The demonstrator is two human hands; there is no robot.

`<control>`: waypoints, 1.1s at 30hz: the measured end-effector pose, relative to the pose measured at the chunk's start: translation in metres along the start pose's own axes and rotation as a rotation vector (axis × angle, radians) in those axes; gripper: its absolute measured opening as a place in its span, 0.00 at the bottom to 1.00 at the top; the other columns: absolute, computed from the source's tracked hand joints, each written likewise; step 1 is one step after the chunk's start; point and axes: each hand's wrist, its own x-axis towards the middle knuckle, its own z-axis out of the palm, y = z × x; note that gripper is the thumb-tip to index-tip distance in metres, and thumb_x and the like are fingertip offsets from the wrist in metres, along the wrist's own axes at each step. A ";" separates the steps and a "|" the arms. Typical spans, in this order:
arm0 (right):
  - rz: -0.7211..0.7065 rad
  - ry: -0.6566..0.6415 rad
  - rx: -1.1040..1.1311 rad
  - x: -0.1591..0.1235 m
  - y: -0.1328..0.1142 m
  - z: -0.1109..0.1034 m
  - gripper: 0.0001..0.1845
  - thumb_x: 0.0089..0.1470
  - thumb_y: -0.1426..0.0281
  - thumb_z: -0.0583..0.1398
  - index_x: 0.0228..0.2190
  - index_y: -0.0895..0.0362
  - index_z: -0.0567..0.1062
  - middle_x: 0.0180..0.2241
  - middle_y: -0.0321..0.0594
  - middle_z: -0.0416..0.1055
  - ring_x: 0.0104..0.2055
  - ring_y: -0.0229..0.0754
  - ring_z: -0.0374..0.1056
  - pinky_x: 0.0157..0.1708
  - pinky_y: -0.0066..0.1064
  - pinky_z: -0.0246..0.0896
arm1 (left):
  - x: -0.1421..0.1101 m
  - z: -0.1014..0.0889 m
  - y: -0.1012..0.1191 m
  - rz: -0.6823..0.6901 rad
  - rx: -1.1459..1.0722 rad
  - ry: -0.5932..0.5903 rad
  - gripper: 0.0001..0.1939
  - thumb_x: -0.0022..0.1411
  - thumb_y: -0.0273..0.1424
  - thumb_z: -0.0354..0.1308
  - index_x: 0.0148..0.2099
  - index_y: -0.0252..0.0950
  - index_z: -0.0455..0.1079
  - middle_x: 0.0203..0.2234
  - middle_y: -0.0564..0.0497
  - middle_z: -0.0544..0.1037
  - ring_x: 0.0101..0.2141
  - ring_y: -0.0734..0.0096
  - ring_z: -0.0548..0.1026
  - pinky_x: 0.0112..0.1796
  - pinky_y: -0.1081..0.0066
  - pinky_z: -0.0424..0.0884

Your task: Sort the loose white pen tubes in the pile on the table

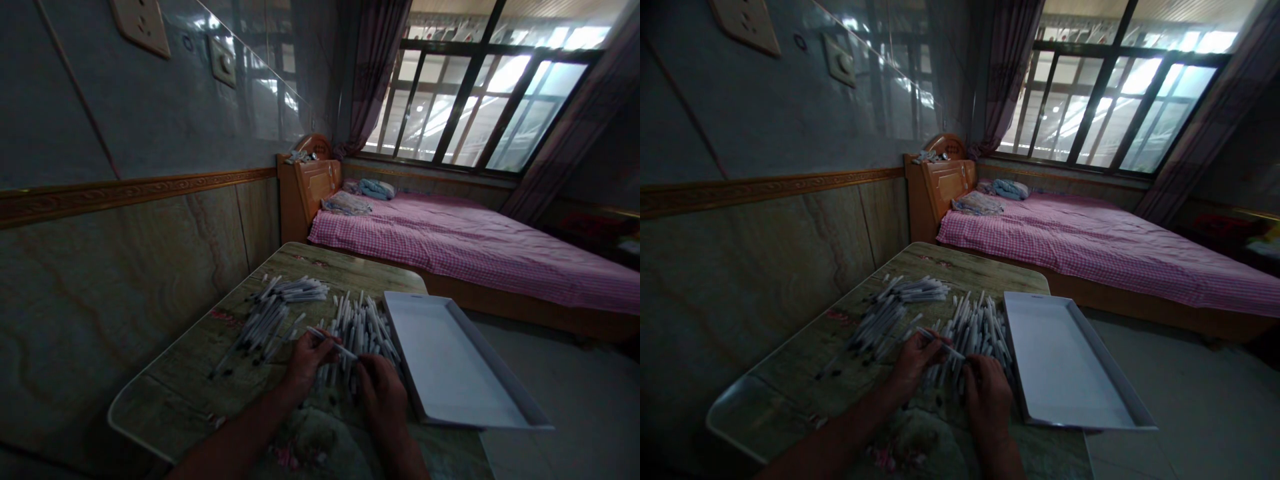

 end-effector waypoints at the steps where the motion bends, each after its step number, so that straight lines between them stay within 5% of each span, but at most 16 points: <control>1: 0.003 0.003 0.003 0.000 0.000 0.000 0.13 0.63 0.60 0.55 0.38 0.53 0.76 0.36 0.40 0.75 0.38 0.43 0.71 0.39 0.31 0.64 | 0.000 0.000 0.000 0.001 -0.002 0.001 0.27 0.33 0.41 0.78 0.30 0.33 0.70 0.26 0.49 0.83 0.28 0.66 0.81 0.26 0.72 0.77; 8: 0.030 -0.016 -0.028 0.002 -0.002 0.000 0.17 0.65 0.60 0.52 0.31 0.52 0.75 0.30 0.38 0.74 0.34 0.42 0.70 0.34 0.30 0.62 | 0.001 0.001 0.000 -0.003 0.003 0.021 0.28 0.30 0.42 0.78 0.30 0.33 0.69 0.25 0.49 0.83 0.26 0.67 0.80 0.26 0.72 0.77; 17: 0.043 -0.005 0.042 0.000 -0.001 0.000 0.13 0.63 0.61 0.54 0.39 0.53 0.76 0.37 0.40 0.75 0.39 0.42 0.71 0.40 0.31 0.64 | 0.001 0.000 -0.001 0.003 0.010 0.008 0.27 0.33 0.42 0.78 0.30 0.34 0.69 0.26 0.49 0.83 0.27 0.66 0.81 0.26 0.71 0.77; 21: 0.059 -0.010 0.013 0.001 -0.001 0.000 0.15 0.64 0.61 0.53 0.33 0.52 0.76 0.32 0.38 0.74 0.36 0.42 0.71 0.37 0.31 0.63 | 0.003 -0.001 -0.003 0.006 0.007 0.004 0.27 0.32 0.42 0.78 0.30 0.34 0.70 0.25 0.49 0.83 0.26 0.66 0.81 0.26 0.71 0.77; 33: 0.013 0.007 -0.001 0.000 0.001 -0.001 0.08 0.60 0.65 0.57 0.35 0.53 0.75 0.33 0.39 0.74 0.36 0.42 0.70 0.36 0.31 0.64 | 0.006 -0.003 0.002 0.099 -0.024 0.146 0.27 0.32 0.44 0.77 0.29 0.34 0.70 0.23 0.51 0.82 0.24 0.69 0.79 0.23 0.75 0.74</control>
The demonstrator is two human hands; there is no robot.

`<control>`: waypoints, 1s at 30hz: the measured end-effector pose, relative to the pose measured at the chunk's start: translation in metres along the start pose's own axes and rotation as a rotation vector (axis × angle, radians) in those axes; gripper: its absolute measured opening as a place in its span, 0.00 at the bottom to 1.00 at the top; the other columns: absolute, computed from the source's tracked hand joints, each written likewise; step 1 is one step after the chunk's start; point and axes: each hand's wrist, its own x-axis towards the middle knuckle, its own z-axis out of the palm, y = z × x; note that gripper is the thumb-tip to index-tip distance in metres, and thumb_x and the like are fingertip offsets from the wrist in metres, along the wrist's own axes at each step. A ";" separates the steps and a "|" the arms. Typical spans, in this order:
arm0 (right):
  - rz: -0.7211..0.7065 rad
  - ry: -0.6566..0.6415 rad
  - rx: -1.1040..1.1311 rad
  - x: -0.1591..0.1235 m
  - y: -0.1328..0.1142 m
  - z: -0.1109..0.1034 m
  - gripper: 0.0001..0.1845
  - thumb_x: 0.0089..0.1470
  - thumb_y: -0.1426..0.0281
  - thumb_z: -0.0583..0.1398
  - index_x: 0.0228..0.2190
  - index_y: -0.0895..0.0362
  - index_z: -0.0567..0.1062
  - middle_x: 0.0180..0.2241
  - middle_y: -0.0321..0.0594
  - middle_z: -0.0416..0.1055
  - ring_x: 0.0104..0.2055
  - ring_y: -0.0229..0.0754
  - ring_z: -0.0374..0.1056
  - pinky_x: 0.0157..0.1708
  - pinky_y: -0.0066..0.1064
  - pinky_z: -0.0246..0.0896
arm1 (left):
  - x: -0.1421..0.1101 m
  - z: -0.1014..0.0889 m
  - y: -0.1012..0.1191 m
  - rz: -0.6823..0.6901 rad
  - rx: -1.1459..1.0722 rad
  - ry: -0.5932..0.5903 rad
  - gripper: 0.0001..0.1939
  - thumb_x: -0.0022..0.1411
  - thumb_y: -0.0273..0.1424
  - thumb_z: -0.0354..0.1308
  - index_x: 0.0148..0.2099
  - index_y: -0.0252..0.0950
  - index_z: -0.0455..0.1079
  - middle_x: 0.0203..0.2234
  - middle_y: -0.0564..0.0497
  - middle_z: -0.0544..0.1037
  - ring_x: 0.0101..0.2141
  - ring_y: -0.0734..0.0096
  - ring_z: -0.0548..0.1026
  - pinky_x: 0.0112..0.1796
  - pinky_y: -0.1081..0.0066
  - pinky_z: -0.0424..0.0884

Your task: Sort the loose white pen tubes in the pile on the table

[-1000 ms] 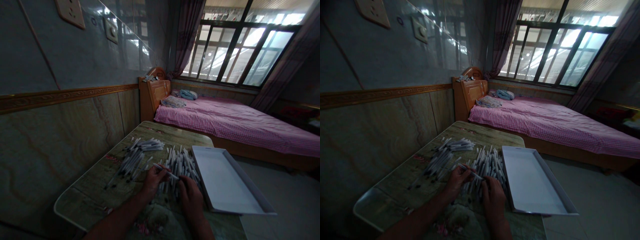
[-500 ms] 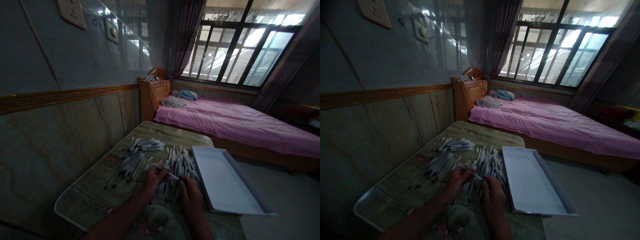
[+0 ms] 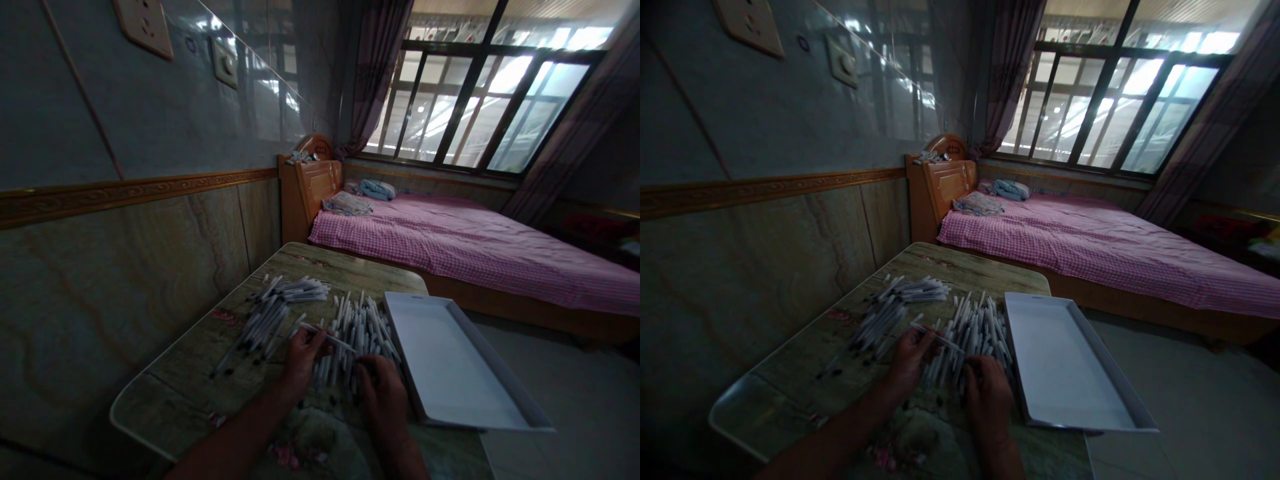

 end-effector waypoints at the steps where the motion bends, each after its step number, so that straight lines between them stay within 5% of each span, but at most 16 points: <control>1: -0.014 -0.009 -0.010 0.000 -0.002 -0.001 0.08 0.60 0.65 0.57 0.35 0.53 0.75 0.33 0.39 0.74 0.36 0.42 0.70 0.36 0.31 0.64 | 0.001 -0.001 0.000 0.013 -0.009 0.014 0.26 0.33 0.44 0.77 0.30 0.34 0.70 0.24 0.51 0.82 0.24 0.69 0.79 0.24 0.75 0.74; 8: -0.202 -0.194 -0.114 0.001 -0.017 -0.006 0.06 0.60 0.68 0.57 0.33 0.51 0.75 0.33 0.38 0.73 0.36 0.43 0.68 0.37 0.32 0.61 | 0.005 -0.004 0.000 0.048 0.001 0.061 0.26 0.34 0.44 0.76 0.31 0.35 0.70 0.24 0.53 0.81 0.24 0.69 0.79 0.24 0.74 0.73; 15: -0.227 -0.214 -0.188 0.001 -0.020 -0.004 0.03 0.55 0.70 0.62 0.32 0.51 0.77 0.32 0.37 0.72 0.36 0.43 0.68 0.35 0.31 0.61 | 0.003 -0.002 -0.001 0.042 0.029 0.026 0.26 0.35 0.45 0.76 0.30 0.35 0.70 0.24 0.53 0.80 0.24 0.69 0.78 0.23 0.74 0.72; 26: -0.081 -0.003 -0.151 -0.002 -0.008 0.000 0.08 0.60 0.64 0.57 0.33 0.52 0.75 0.32 0.38 0.73 0.35 0.41 0.70 0.35 0.30 0.63 | 0.004 -0.003 0.000 0.040 0.048 0.026 0.26 0.35 0.45 0.75 0.31 0.35 0.70 0.24 0.51 0.81 0.26 0.66 0.79 0.24 0.73 0.72; 30: -0.032 0.084 -0.142 -0.002 -0.006 0.000 0.14 0.62 0.58 0.55 0.40 0.54 0.75 0.34 0.40 0.74 0.35 0.42 0.71 0.34 0.31 0.64 | 0.003 -0.002 0.000 0.045 0.075 0.005 0.27 0.35 0.46 0.75 0.31 0.35 0.69 0.25 0.51 0.81 0.26 0.65 0.79 0.23 0.73 0.72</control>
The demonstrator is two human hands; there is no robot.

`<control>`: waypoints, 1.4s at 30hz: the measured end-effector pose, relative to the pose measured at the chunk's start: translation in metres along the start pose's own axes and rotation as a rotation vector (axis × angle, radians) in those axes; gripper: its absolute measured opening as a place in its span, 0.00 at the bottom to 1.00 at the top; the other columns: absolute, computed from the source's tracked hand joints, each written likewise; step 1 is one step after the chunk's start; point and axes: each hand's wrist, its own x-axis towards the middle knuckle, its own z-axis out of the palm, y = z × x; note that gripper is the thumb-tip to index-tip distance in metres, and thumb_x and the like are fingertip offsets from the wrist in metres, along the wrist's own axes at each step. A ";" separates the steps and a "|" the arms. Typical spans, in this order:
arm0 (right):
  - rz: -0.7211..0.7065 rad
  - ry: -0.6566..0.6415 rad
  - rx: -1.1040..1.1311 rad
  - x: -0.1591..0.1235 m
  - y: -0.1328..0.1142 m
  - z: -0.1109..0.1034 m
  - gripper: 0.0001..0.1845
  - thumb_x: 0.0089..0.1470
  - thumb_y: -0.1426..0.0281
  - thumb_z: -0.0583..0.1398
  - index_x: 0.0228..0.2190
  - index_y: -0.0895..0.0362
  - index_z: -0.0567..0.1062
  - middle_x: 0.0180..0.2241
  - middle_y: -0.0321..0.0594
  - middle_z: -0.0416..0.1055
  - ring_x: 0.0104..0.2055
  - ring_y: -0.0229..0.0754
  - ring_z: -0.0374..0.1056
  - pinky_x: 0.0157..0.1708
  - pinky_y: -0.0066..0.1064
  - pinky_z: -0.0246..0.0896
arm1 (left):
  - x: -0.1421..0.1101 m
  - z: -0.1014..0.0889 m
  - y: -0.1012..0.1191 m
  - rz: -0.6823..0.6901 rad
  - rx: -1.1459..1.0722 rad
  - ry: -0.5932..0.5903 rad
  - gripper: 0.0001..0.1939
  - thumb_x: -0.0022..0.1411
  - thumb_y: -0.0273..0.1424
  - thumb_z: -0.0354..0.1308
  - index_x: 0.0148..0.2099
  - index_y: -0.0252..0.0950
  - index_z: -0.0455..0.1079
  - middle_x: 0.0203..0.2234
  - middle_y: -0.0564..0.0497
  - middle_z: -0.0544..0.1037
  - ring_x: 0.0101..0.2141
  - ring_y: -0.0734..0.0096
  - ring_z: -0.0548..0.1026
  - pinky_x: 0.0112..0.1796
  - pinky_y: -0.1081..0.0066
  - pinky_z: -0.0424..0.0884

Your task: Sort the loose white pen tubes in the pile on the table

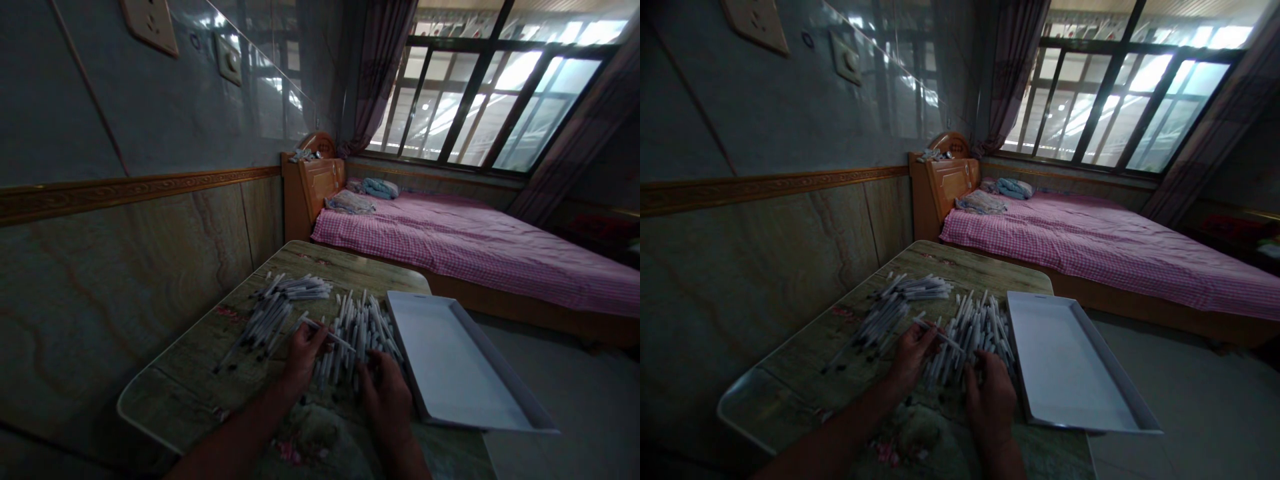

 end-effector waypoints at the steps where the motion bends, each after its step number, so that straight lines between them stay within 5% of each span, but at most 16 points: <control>1: -0.017 -0.009 -0.005 0.000 0.000 0.000 0.15 0.62 0.57 0.55 0.41 0.53 0.75 0.34 0.40 0.74 0.35 0.43 0.71 0.35 0.32 0.64 | -0.001 0.000 0.000 0.003 0.010 -0.012 0.27 0.35 0.46 0.75 0.31 0.35 0.69 0.25 0.50 0.81 0.26 0.65 0.79 0.23 0.73 0.72; 8: -0.127 -0.075 -0.056 0.001 -0.002 -0.001 0.15 0.65 0.61 0.53 0.32 0.52 0.76 0.30 0.38 0.72 0.34 0.41 0.69 0.36 0.31 0.61 | -0.006 0.004 0.001 0.007 0.059 -0.094 0.25 0.38 0.47 0.74 0.31 0.35 0.70 0.24 0.50 0.80 0.24 0.66 0.78 0.22 0.72 0.72; 30: -0.179 0.059 -0.081 0.005 0.004 -0.029 0.12 0.58 0.69 0.55 0.23 0.52 0.64 0.25 0.36 0.63 0.30 0.41 0.61 0.31 0.31 0.54 | 0.023 -0.016 0.017 0.111 -0.144 0.236 0.25 0.35 0.45 0.75 0.29 0.34 0.69 0.24 0.54 0.79 0.24 0.74 0.77 0.26 0.76 0.73; 38: -0.067 0.065 -0.335 0.010 0.012 -0.028 0.11 0.56 0.67 0.56 0.23 0.50 0.64 0.25 0.38 0.66 0.31 0.45 0.62 0.32 0.34 0.49 | 0.014 -0.011 0.008 0.132 0.179 0.067 0.21 0.43 0.45 0.70 0.33 0.35 0.71 0.20 0.54 0.77 0.19 0.73 0.72 0.18 0.77 0.64; 42: -0.064 0.001 -0.409 0.010 0.012 -0.027 0.11 0.56 0.66 0.56 0.22 0.50 0.65 0.25 0.37 0.68 0.31 0.45 0.62 0.32 0.34 0.48 | 0.017 -0.012 -0.002 0.143 0.284 0.021 0.21 0.43 0.40 0.69 0.38 0.35 0.73 0.26 0.51 0.80 0.25 0.69 0.76 0.25 0.74 0.69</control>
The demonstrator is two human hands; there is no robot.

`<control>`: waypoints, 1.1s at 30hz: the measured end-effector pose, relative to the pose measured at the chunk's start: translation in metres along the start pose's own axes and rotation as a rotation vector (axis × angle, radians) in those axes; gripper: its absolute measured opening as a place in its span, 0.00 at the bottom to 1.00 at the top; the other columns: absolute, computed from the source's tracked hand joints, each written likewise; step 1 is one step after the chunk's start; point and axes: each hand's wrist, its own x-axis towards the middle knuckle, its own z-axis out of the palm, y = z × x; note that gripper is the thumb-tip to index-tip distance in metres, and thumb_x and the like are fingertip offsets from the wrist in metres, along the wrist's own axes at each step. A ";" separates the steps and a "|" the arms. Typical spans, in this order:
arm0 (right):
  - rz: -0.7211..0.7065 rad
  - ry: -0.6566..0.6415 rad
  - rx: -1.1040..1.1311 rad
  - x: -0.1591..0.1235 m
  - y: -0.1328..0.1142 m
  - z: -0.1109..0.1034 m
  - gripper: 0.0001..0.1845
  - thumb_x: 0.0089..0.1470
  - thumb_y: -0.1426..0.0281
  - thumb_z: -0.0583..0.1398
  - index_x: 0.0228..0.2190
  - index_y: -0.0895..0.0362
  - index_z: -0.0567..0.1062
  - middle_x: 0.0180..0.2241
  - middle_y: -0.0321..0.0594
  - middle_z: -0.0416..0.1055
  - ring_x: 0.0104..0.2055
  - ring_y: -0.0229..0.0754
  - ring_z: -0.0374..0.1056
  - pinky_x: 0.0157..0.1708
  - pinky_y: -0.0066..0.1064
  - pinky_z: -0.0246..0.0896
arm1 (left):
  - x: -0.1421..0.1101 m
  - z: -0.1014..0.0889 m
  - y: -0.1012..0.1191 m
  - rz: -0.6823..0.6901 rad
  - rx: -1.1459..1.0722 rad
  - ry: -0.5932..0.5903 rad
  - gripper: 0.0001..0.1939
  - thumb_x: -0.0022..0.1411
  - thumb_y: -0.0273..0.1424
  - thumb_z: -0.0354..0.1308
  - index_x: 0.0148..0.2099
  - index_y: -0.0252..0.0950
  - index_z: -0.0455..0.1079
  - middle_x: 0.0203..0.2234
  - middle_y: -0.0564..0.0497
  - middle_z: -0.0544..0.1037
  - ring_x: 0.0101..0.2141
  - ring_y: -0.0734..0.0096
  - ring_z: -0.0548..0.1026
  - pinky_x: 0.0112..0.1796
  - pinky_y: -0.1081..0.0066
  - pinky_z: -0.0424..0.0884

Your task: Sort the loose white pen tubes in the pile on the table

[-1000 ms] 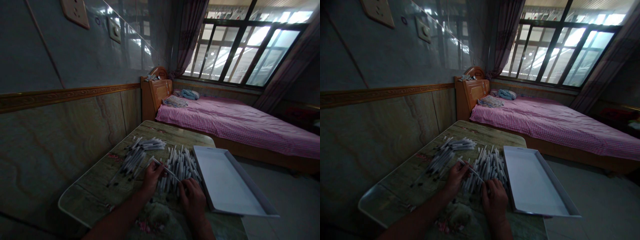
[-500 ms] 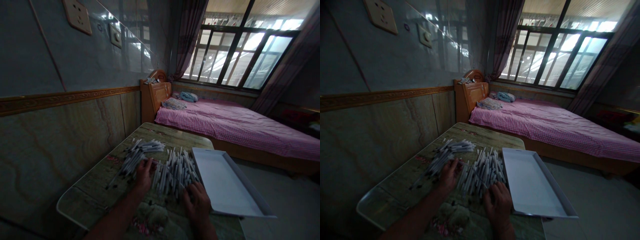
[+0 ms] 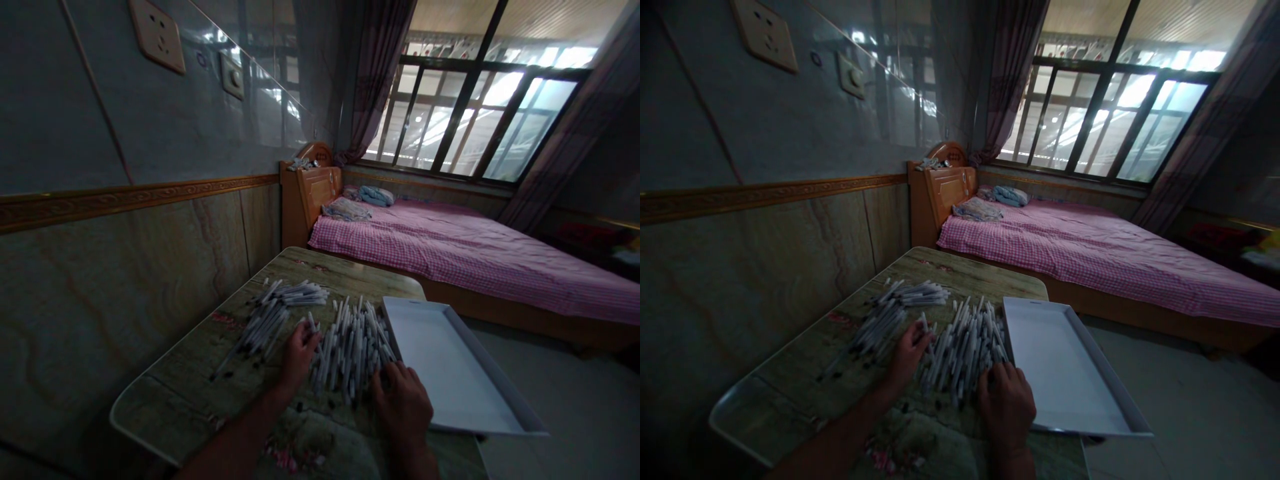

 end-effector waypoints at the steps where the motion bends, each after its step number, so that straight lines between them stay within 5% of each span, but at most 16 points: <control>1: 0.003 -0.014 -0.014 0.000 0.000 0.000 0.11 0.57 0.66 0.56 0.22 0.50 0.65 0.25 0.37 0.68 0.32 0.45 0.62 0.32 0.34 0.48 | 0.001 -0.001 -0.003 0.015 0.043 -0.003 0.21 0.44 0.40 0.68 0.39 0.34 0.73 0.27 0.50 0.80 0.27 0.67 0.78 0.29 0.72 0.71; 7: -0.051 -0.070 -0.033 -0.001 -0.002 0.000 0.10 0.55 0.70 0.56 0.22 0.50 0.66 0.26 0.37 0.69 0.33 0.45 0.62 0.34 0.34 0.49 | 0.006 -0.005 -0.016 0.096 0.274 -0.005 0.21 0.50 0.39 0.62 0.45 0.35 0.71 0.32 0.47 0.80 0.32 0.60 0.79 0.35 0.64 0.74; 22: -0.117 0.050 0.143 -0.005 -0.008 0.008 0.16 0.63 0.63 0.53 0.23 0.51 0.64 0.24 0.36 0.66 0.31 0.44 0.61 0.34 0.33 0.51 | 0.012 -0.009 -0.019 0.200 0.329 0.022 0.13 0.57 0.32 0.54 0.44 0.35 0.71 0.40 0.42 0.81 0.42 0.60 0.79 0.46 0.60 0.74; 29: -0.129 0.065 0.181 -0.005 -0.010 0.010 0.17 0.64 0.62 0.53 0.23 0.51 0.66 0.25 0.36 0.66 0.31 0.44 0.62 0.34 0.33 0.51 | 0.016 -0.032 0.009 0.454 1.098 0.120 0.13 0.59 0.24 0.56 0.46 0.37 0.73 0.42 0.45 0.80 0.45 0.55 0.75 0.48 0.58 0.68; 33: -0.137 0.078 0.192 -0.005 -0.010 0.012 0.17 0.64 0.63 0.53 0.23 0.51 0.66 0.25 0.36 0.66 0.30 0.43 0.62 0.34 0.33 0.52 | 0.009 -0.034 0.019 0.388 1.426 0.103 0.14 0.61 0.24 0.56 0.48 0.38 0.74 0.41 0.45 0.80 0.44 0.53 0.74 0.45 0.59 0.68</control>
